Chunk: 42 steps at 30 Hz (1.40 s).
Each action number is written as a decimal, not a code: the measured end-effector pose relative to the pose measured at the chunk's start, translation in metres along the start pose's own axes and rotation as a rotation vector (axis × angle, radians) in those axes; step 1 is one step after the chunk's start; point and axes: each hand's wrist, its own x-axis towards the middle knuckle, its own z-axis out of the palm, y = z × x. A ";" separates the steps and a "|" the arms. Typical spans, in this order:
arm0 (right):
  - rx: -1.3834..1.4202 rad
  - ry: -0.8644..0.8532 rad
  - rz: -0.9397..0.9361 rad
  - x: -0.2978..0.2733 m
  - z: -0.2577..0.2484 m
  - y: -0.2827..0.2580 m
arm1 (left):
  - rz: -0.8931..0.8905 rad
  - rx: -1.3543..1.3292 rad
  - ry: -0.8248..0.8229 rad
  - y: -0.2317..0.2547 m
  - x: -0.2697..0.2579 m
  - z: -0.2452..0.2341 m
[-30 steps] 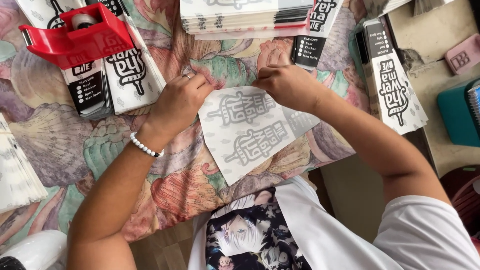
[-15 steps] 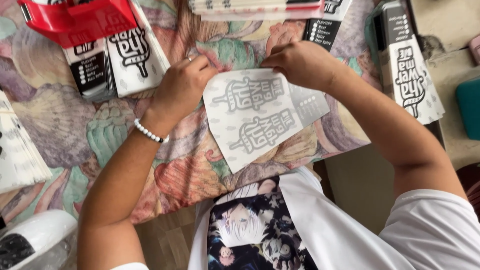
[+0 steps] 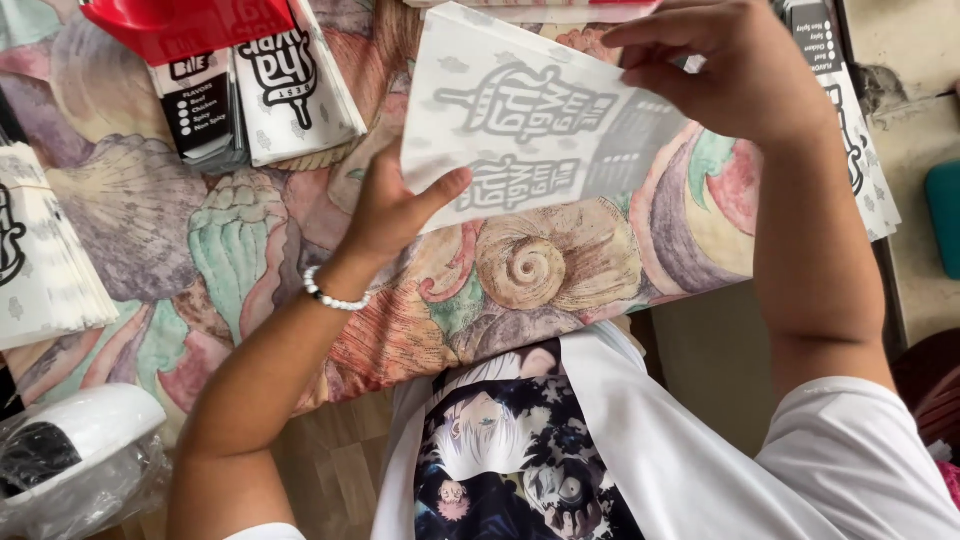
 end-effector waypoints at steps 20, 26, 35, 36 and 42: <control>0.741 0.602 0.385 -0.070 0.069 0.075 | 0.431 0.368 0.236 -0.010 0.037 0.019; 0.794 0.665 0.348 -0.081 0.063 0.087 | 0.427 0.368 0.233 -0.008 0.051 0.035; 0.842 0.836 0.339 -0.066 0.064 0.062 | 0.369 0.209 0.266 -0.005 0.063 0.048; 0.860 0.824 0.339 -0.059 0.062 0.047 | 0.372 0.215 0.294 -0.010 0.063 0.047; 0.790 0.767 0.438 -0.059 0.070 0.051 | 0.373 0.227 0.270 -0.003 0.063 0.042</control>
